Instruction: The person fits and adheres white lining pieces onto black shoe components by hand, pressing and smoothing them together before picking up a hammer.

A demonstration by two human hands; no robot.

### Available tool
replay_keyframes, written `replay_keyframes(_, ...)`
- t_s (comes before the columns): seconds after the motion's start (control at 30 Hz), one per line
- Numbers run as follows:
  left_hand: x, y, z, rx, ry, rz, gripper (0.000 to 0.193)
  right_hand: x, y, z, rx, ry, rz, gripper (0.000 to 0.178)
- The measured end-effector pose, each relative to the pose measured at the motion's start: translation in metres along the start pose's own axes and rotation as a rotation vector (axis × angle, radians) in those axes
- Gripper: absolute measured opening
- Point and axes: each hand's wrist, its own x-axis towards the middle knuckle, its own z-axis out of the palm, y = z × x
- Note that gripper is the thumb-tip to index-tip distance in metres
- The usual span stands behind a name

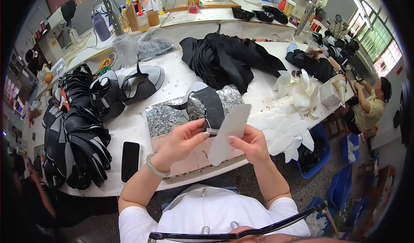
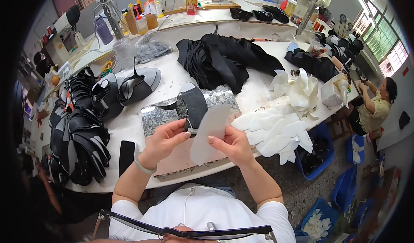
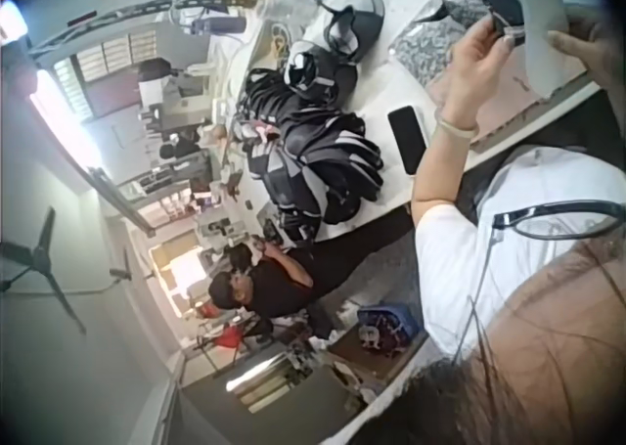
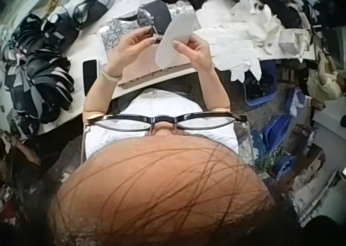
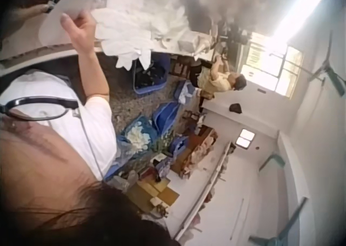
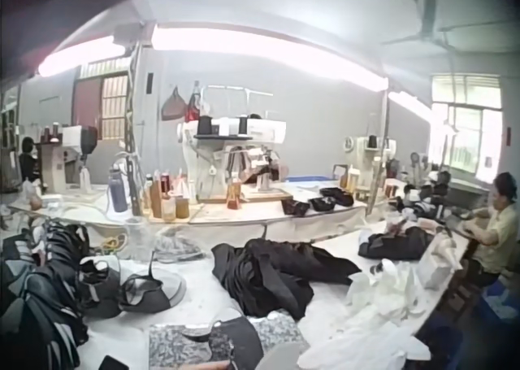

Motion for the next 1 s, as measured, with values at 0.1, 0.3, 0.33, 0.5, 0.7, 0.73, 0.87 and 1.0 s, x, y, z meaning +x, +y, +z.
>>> replay_keyframes(0.1, 0.001, 0.003, 0.0, -0.002, -0.018, -0.052, 0.044, 0.006, 0.003, 0.006, -0.057, -0.008, 0.002, 0.029)
replay_keyframes(0.3, 0.001, 0.011, 0.004, -0.016, -0.005, -0.101, 0.046, 0.012, 0.005, 0.012, -0.129, 0.047, -0.061, 0.027)
replay_keyframes(0.33, 0.001, 0.013, 0.005, -0.023, -0.009, -0.105, 0.046, 0.012, 0.005, 0.012, -0.14, 0.055, -0.073, 0.027)
replay_keyframes(0.5, 0.002, 0.015, 0.006, -0.028, -0.023, -0.094, 0.046, 0.012, 0.005, 0.012, -0.151, 0.055, -0.084, 0.026)
replay_keyframes(0.7, 0.001, 0.01, 0.001, -0.031, 0.023, -0.112, 0.046, 0.014, 0.007, 0.013, -0.177, 0.048, -0.097, 0.026)
replay_keyframes(0.73, 0.001, 0.009, 0.001, -0.026, 0.038, -0.114, 0.046, 0.014, 0.007, 0.014, -0.181, 0.054, -0.099, 0.026)
replay_keyframes(0.87, 0.001, 0.009, 0.0, -0.043, 0.032, -0.114, 0.047, 0.014, 0.009, 0.015, -0.198, 0.07, -0.101, 0.025)
replay_keyframes(1.0, 0.0, 0.008, 0.006, -0.086, -0.001, -0.038, 0.045, 0.015, 0.011, 0.016, -0.257, 0.103, -0.121, 0.022)
